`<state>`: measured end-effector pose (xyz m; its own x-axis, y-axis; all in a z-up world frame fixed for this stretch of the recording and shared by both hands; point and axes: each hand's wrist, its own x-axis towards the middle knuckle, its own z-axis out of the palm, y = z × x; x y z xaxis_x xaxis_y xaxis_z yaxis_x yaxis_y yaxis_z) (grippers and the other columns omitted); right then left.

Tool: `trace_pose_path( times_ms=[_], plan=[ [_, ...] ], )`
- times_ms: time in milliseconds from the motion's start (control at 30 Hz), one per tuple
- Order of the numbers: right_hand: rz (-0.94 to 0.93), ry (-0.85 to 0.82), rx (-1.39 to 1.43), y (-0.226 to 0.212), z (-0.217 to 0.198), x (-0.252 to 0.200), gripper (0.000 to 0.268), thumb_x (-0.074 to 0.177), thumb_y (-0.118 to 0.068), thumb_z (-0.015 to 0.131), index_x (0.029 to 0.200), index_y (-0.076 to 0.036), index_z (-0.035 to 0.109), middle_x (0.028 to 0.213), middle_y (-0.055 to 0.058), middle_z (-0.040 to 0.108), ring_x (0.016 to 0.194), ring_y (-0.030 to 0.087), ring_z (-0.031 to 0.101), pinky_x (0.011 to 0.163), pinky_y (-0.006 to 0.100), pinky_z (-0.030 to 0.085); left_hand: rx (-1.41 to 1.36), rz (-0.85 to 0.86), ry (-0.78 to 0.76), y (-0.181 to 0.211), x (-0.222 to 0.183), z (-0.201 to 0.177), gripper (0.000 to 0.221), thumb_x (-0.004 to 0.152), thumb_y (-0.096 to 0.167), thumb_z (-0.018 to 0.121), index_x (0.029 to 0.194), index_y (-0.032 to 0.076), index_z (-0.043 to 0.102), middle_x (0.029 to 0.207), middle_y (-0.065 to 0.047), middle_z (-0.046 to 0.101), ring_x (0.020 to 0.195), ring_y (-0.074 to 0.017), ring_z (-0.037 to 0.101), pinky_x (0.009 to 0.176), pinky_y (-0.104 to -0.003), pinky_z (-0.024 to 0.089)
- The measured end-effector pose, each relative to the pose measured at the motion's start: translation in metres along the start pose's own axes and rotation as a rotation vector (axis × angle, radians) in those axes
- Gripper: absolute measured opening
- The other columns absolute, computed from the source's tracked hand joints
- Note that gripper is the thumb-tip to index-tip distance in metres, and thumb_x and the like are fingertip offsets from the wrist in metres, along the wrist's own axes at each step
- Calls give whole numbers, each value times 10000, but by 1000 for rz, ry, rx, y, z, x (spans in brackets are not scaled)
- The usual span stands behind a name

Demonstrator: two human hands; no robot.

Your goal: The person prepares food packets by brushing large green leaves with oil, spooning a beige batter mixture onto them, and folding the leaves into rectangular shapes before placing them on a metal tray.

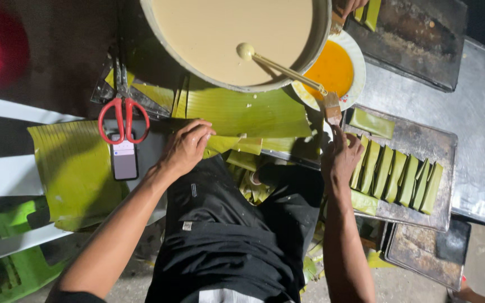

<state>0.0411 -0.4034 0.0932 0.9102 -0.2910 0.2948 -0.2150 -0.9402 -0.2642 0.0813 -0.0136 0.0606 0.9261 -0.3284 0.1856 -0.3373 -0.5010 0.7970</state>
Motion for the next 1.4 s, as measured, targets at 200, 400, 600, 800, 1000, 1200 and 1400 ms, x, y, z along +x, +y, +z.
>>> trace_pose_path(
  times_ms=[200, 400, 600, 800, 1000, 1200, 1400],
  plan=[
    [-278, 221, 71, -80, -26, 45, 328, 984, -76, 643, 1311, -66, 617, 1374, 262, 508, 1308, 438, 446, 1085, 565, 364, 113, 198, 87, 2, 3, 9, 175, 848, -25, 634, 1010, 13, 690, 1231, -190, 652, 1160, -399, 644, 967, -436, 555],
    [-424, -167, 43, -124, -11, 100, 378, 884, -19, 508, 1258, -3, 555, 1139, 233, 543, 1060, 432, 552, 872, 541, 453, 152, 83, 92, 4, 3, 4, 81, 873, 104, 771, 903, 37, 734, 1156, -116, 707, 1098, -329, 672, 921, -430, 546],
    [-317, -53, 117, -77, -19, 142, 386, 966, -34, 509, 1338, -101, 583, 1088, 228, 560, 897, 428, 632, 718, 534, 521, 50, 122, 60, -6, 0, -8, 136, 868, 138, 755, 968, 46, 751, 1150, -112, 722, 1148, -321, 678, 945, -415, 552],
    [-426, 101, -104, -68, -11, 205, 374, 936, -17, 549, 1271, -128, 675, 1077, 220, 605, 926, 431, 664, 697, 524, 548, 32, 36, -9, -3, 7, 1, 107, 894, 130, 740, 951, 40, 752, 1134, -131, 727, 1138, -329, 676, 918, -420, 548],
    [-157, -288, -215, -77, -72, 183, 194, 994, -203, 628, 1075, -178, 802, 946, 195, 736, 832, 375, 713, 751, 505, 555, 10, 54, 6, -3, 5, 9, 110, 909, 107, 720, 961, 10, 716, 1142, -165, 697, 1072, -355, 673, 921, -426, 546],
    [-380, -684, 359, -53, -88, 140, 242, 947, -243, 699, 1166, -174, 776, 1013, 104, 792, 858, 238, 760, 767, 396, 597, 45, 69, 27, -7, 7, 14, 132, 906, 118, 738, 967, 5, 707, 1178, -176, 687, 1072, -373, 670, 915, -438, 546],
    [-644, -337, 257, -40, -36, 29, 252, 900, -144, 748, 1137, -216, 798, 922, 59, 723, 803, 228, 694, 744, 396, 574, 87, 97, 18, -12, 5, 18, 125, 833, 90, 787, 921, 27, 724, 1278, -183, 664, 1274, -414, 586, 1025, -461, 495]
  ],
)
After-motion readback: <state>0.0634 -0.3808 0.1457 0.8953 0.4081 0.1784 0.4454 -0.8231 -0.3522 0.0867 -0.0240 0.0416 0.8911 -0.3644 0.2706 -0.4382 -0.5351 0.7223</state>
